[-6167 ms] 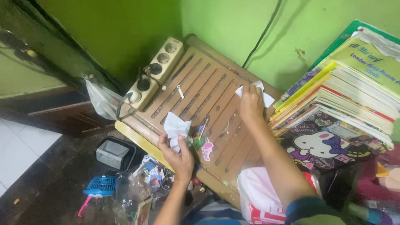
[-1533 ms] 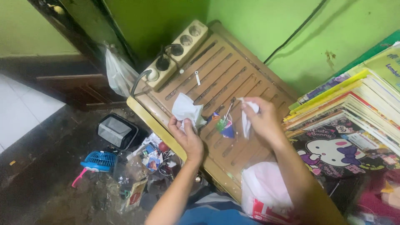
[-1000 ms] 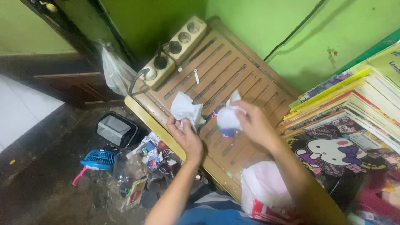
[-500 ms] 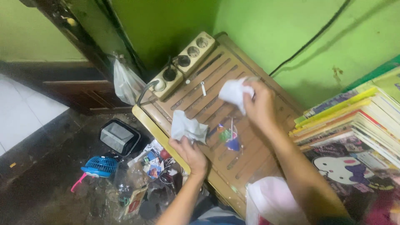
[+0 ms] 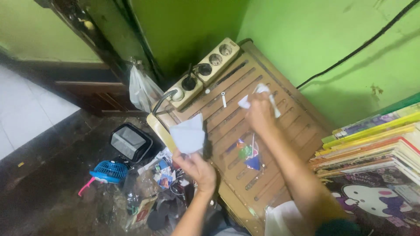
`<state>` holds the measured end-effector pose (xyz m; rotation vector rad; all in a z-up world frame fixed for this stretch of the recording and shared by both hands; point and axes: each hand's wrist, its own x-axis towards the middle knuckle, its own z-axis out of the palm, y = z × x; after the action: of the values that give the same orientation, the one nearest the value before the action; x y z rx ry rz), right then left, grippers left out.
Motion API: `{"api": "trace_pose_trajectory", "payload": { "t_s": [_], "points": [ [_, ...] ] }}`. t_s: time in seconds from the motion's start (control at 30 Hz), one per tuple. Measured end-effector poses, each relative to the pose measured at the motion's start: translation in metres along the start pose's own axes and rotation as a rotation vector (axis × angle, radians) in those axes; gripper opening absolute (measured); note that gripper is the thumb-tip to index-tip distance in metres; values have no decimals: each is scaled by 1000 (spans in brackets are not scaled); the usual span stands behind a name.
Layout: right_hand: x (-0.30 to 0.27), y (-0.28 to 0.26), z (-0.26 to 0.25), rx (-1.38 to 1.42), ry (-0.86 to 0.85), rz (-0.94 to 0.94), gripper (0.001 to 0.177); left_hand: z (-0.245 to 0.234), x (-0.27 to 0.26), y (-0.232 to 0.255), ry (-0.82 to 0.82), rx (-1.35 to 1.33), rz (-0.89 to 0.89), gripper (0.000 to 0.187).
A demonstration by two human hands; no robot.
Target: Cleaning small items on a low desk and organizing school notebooks and folders.
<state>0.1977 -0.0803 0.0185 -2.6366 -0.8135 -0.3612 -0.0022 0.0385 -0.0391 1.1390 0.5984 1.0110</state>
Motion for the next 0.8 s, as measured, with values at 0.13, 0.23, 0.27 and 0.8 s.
{"api": "trace_pose_trajectory", "payload": {
  "t_s": [0.13,0.23,0.27,0.8],
  "points": [
    [-28,-42,5,65,20,-68,30,7,1,5,-30,-30,-10,32],
    [-45,-76,4,166,-41,-68,36,6,4,3,-29,-5,-5,31],
    [-49,-87,3,220,-76,-78,35,5,4,1,-32,10,-5,32],
    [-26,26,-24,-78,94,80,23,3,11,3,-70,37,38,29]
  ]
}}
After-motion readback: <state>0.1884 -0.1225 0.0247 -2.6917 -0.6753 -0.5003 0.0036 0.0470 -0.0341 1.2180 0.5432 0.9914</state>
